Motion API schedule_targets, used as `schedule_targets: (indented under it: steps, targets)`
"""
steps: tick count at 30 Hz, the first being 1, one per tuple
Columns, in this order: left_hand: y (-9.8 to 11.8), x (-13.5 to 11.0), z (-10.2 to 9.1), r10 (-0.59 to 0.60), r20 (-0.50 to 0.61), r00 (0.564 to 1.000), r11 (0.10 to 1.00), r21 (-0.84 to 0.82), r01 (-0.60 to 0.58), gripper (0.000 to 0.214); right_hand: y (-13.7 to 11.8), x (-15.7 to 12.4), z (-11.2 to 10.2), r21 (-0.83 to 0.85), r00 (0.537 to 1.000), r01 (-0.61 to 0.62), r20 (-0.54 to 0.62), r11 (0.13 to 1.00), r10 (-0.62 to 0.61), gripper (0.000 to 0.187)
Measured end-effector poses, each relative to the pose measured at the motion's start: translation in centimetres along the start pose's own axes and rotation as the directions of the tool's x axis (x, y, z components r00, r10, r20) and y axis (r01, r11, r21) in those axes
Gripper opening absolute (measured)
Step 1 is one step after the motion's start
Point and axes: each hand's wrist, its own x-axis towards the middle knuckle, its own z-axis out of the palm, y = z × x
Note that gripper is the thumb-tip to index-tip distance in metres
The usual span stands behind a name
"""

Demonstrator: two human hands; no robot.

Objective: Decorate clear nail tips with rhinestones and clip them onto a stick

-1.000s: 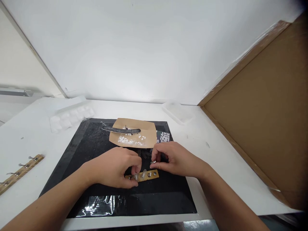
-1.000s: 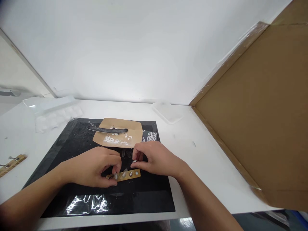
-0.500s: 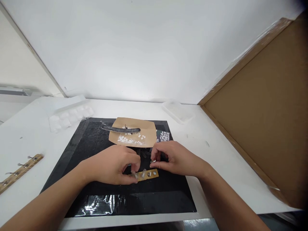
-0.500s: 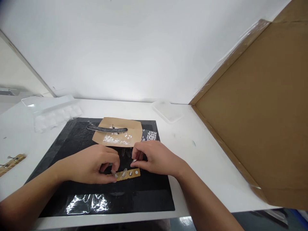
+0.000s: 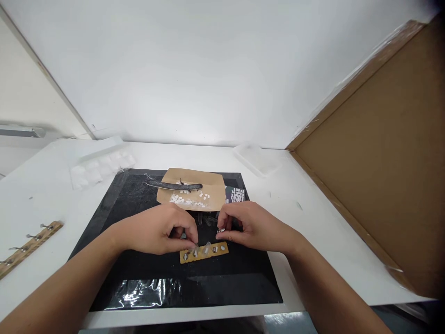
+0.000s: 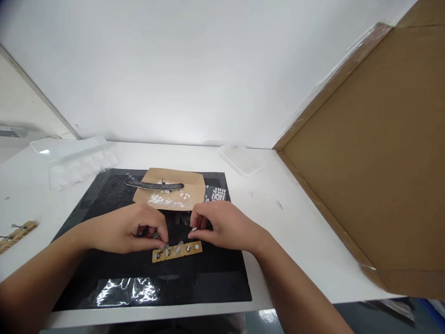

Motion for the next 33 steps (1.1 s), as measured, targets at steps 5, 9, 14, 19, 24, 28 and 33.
schedule_targets:
  steps: [5, 9, 14, 19, 24, 28, 33]
  targets:
    - [-0.3, -0.1, -0.3, -0.038, -0.082, 0.996, 0.999, -0.012, 0.037, 0.013, 0.1, 0.0, 0.1, 0.002, 0.999, 0.038, -0.026, 0.999, -0.038, 0.012]
    - [-0.7, 0.0, -0.6, -0.03, -0.168, 0.985, 0.995, 0.086, 0.045, 0.015, 0.1, 0.1, 0.1, -0.005, 0.996, 0.059, -0.061, 0.998, -0.059, 0.011]
    - [-1.0, -0.2, -1.1, 0.0, -0.207, 0.978, 0.941, 0.33, 0.07, 0.015, 0.2, 0.2, 0.0, 0.0, 0.993, 0.068, -0.1, 0.998, -0.067, 0.008]
    - [-1.5, -0.4, -1.2, 0.124, -0.297, 0.947, 0.732, 0.671, 0.115, 0.029, 0.3, 0.4, 0.1, 0.025, 0.99, 0.093, -0.109, 0.995, -0.089, 0.006]
    - [-1.3, 0.1, -0.1, 0.28, -0.38, 0.881, 0.745, 0.665, 0.05, 0.023, 0.3, 0.5, 0.4, 0.082, 0.987, 0.082, -0.144, 0.993, -0.07, 0.008]
    - [-0.5, 0.8, 1.3, 0.333, -0.412, 0.848, 0.864, 0.493, -0.099, 0.012, 0.1, 0.6, 0.5, 0.104, 0.981, 0.111, -0.171, 0.988, -0.092, 0.009]
    - [-0.4, 1.2, 2.0, 0.37, -0.403, 0.837, 0.876, 0.452, -0.17, 0.02, -0.3, 0.6, 0.4, 0.157, 0.98, 0.105, -0.184, 0.982, -0.075, 0.009]
